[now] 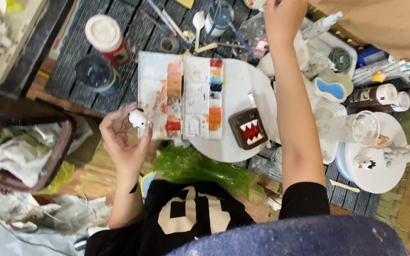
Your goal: The person paints details on small ceramic figurines using a fine brush and a paint palette. They apply black paint to the eyes of a white figurine and use a white marker to add details to a brown cake-shaped ceramic piece.
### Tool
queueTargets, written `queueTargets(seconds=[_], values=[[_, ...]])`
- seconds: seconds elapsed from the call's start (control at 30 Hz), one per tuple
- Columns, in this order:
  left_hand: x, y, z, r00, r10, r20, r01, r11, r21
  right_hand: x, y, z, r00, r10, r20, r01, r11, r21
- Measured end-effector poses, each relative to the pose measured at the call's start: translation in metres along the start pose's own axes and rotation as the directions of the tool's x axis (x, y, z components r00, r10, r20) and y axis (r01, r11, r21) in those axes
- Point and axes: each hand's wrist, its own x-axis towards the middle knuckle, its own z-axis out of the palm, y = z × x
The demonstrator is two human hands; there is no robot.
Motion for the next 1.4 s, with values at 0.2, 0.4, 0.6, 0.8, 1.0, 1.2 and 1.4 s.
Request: queueTargets(seconds=[0.2,0.4,0.6,0.8,1.0,1.2,1.4], values=[[-0.038,0.009,-0.018,1.0,0.016,-0.017,-0.015,0.998,0.057,-0.032,-0.062,-0.026,0.941,0.178,0.287,-0.333,0.632,0.7],[-0.053,0.014,-0.036,0.996,0.084,-0.024,-0.082,0.995,0.056,-0.05,-0.143,-0.106,0.881,-0.095,0.464,-0.35,0.529,0.773],[-0.053,0.015,-0.049,0.996,0.058,-0.067,-0.055,0.997,0.053,-0.076,-0.183,-0.154,0.809,-0.149,0.569,-0.346,0.662,0.665],[-0.055,0.019,-0.041,0.994,0.105,-0.003,-0.104,0.99,0.098,-0.107,-0.186,-0.21,0.895,-0.149,0.42,-0.068,0.886,0.459],[-0.06,0.004,-0.021,0.995,0.065,0.069,-0.066,0.998,0.014,-0.195,-0.096,-0.305,0.91,0.41,-0.067,-0.246,0.662,0.708],[-0.076,0.001,0.046,0.909,0.139,0.394,-0.077,0.983,-0.169,-0.312,-0.036,-0.358,0.739,0.622,-0.26,-0.254,0.614,0.747],[-0.082,0.014,0.079,0.856,0.181,0.485,-0.131,0.982,-0.136,-0.352,-0.017,-0.372,0.636,0.729,-0.253,-0.351,0.565,0.746]])
